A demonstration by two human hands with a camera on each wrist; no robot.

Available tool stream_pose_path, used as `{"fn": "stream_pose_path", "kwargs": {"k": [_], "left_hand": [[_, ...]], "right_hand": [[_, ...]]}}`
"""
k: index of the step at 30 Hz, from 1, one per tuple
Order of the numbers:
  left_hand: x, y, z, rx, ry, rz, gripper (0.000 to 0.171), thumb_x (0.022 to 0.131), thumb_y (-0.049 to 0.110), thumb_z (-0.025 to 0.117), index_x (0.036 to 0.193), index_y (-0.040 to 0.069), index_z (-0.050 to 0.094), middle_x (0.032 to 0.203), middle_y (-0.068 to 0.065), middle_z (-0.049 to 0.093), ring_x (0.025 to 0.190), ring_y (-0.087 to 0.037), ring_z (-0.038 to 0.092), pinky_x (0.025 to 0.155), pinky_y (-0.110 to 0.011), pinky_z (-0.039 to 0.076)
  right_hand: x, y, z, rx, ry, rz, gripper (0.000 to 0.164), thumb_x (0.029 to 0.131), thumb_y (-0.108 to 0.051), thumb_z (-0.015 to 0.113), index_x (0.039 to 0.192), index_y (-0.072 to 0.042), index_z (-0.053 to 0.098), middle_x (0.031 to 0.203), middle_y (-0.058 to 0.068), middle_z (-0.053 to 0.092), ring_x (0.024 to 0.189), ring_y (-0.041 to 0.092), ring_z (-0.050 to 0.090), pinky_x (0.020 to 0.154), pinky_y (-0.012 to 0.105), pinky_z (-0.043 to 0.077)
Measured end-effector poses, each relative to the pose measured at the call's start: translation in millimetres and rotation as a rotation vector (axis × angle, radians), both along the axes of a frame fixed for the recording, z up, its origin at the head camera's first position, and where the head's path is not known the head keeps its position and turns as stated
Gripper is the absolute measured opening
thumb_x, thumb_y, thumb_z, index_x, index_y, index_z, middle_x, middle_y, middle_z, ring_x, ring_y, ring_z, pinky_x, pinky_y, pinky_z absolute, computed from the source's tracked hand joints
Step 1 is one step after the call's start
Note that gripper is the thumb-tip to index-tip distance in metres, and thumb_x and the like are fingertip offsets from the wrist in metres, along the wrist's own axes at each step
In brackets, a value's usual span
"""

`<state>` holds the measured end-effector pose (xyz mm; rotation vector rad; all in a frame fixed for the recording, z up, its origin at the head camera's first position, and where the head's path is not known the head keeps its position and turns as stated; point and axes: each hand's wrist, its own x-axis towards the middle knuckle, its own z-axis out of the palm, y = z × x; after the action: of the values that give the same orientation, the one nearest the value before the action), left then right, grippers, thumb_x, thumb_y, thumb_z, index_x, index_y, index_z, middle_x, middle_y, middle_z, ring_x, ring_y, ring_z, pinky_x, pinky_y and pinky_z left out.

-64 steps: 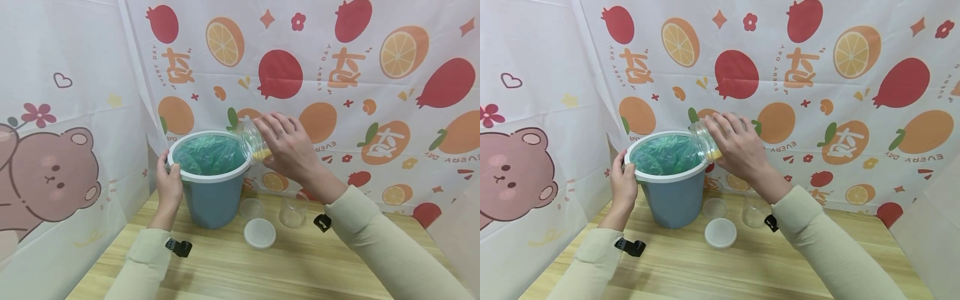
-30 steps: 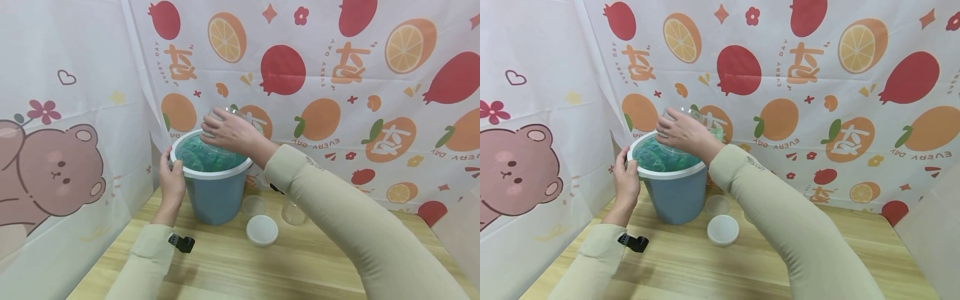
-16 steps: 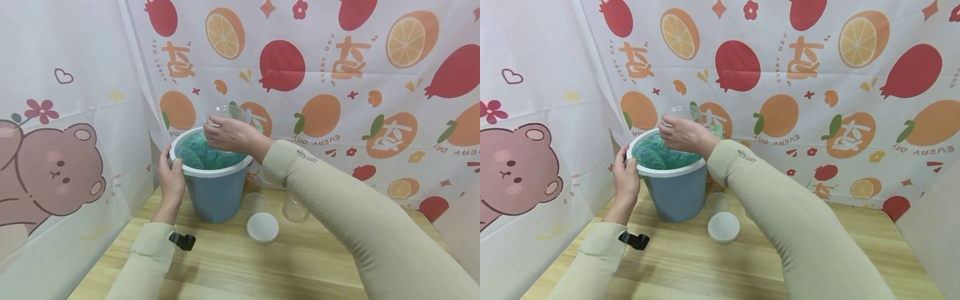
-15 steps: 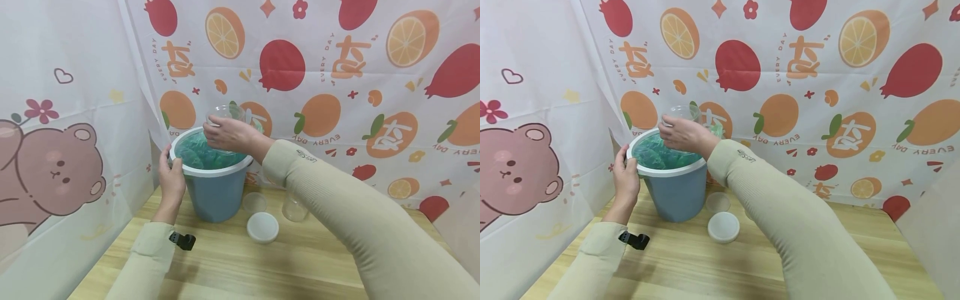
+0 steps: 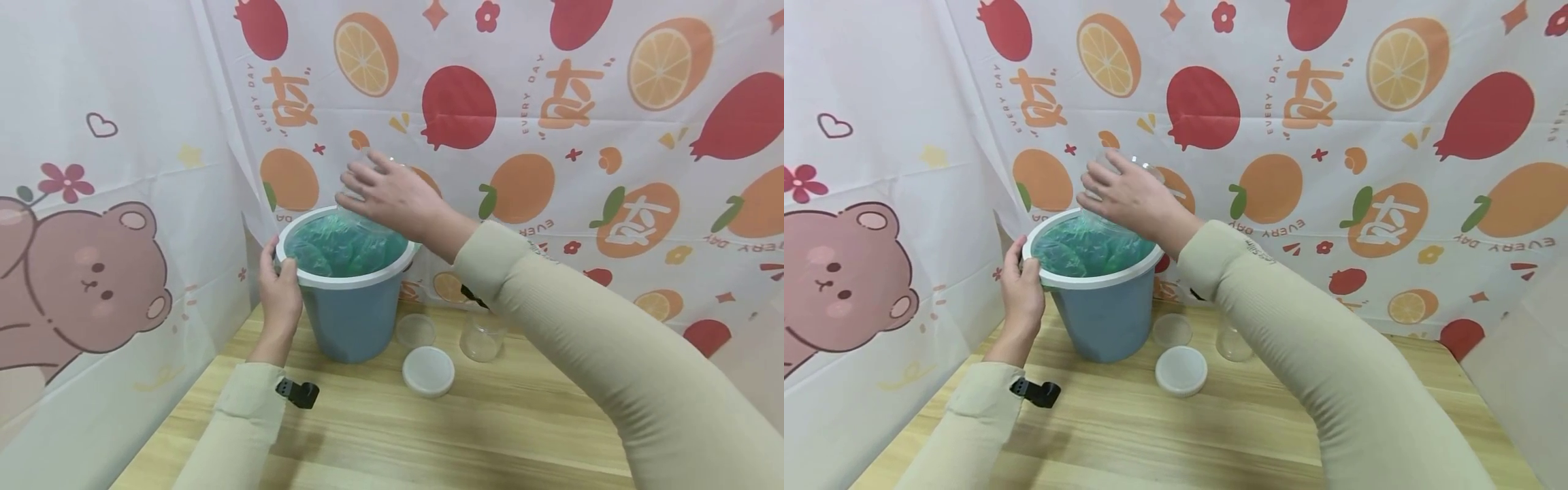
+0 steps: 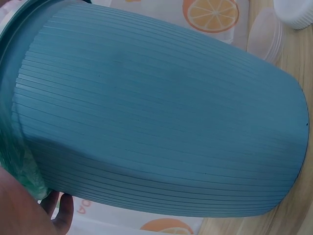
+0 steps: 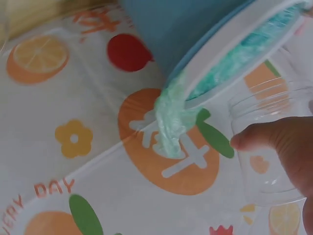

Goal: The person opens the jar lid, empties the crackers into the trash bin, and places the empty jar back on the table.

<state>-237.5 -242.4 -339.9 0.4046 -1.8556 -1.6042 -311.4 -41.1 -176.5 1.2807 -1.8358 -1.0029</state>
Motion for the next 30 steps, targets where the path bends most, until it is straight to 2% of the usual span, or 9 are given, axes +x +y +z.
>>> {"fn": "stream_pose_path", "kwargs": {"k": [3, 6, 10, 15, 22, 30], "left_hand": [[0.5, -1, -1.0, 0.001, 0.004, -0.007, 0.062, 0.098, 0.022, 0.036, 0.159, 0.018, 0.029, 0.166, 0.000, 0.031, 0.155, -0.017, 0.026, 0.128, -0.039, 0.023], [1.2, -2, -1.9, 0.006, 0.013, -0.014, 0.062, 0.098, 0.021, 0.036, 0.159, 0.017, 0.029, 0.166, 0.000, 0.030, 0.154, -0.017, 0.026, 0.127, -0.039, 0.024], [1.5, -4, -2.4, 0.010, 0.022, -0.007, 0.063, 0.097, 0.020, 0.036, 0.159, 0.017, 0.029, 0.166, -0.001, 0.031, 0.153, -0.018, 0.028, 0.127, -0.040, 0.025], [0.4, -4, -2.7, -0.003, 0.029, -0.015, 0.063, 0.097, 0.018, 0.037, 0.160, 0.015, 0.028, 0.166, -0.001, 0.030, 0.154, -0.018, 0.027, 0.127, -0.039, 0.025], [-0.4, -4, -2.7, -0.009, 0.045, -0.024, 0.064, 0.097, 0.019, 0.037, 0.160, 0.015, 0.027, 0.167, -0.003, 0.029, 0.155, -0.019, 0.026, 0.128, -0.039, 0.023], [1.3, -4, -3.5, 0.001, 0.045, -0.031, 0.064, 0.097, 0.018, 0.037, 0.160, 0.014, 0.027, 0.167, -0.003, 0.028, 0.155, -0.019, 0.025, 0.128, -0.039, 0.023]], "right_hand": [[5.2, 11, 4.3, -0.195, -0.127, 0.015, 0.086, 0.087, -0.019, 0.077, 0.159, -0.024, 0.029, 0.163, 0.010, 0.035, 0.152, 0.031, 0.029, 0.125, 0.052, 0.024], [9.5, 23, 8.2, -0.373, -0.210, 0.050, 0.078, 0.090, -0.019, 0.073, 0.158, -0.024, 0.035, 0.161, 0.010, 0.039, 0.150, 0.032, 0.032, 0.123, 0.052, 0.028], [13.8, 40, 12.1, -0.565, -0.291, 0.091, 0.083, 0.082, -0.031, 0.080, 0.154, -0.022, 0.040, 0.156, 0.010, 0.046, 0.146, 0.032, 0.038, 0.117, 0.051, 0.034], [19.2, 67, 9.5, -0.777, -0.395, 0.081, 0.096, 0.070, -0.042, 0.088, 0.153, -0.020, 0.043, 0.153, 0.009, 0.048, 0.144, 0.031, 0.039, 0.112, 0.052, 0.039], [25.8, 101, -7.3, -1.041, -0.591, 0.058, 0.105, 0.063, -0.047, 0.093, 0.152, -0.023, 0.042, 0.151, 0.005, 0.049, 0.140, 0.027, 0.041, 0.111, 0.057, 0.040], [46.2, 135, -43.1, -1.305, -0.838, 0.072, 0.108, 0.060, -0.037, 0.098, 0.151, -0.018, 0.042, 0.142, 0.004, 0.054, 0.124, 0.021, 0.048, 0.091, 0.050, 0.057]]}}
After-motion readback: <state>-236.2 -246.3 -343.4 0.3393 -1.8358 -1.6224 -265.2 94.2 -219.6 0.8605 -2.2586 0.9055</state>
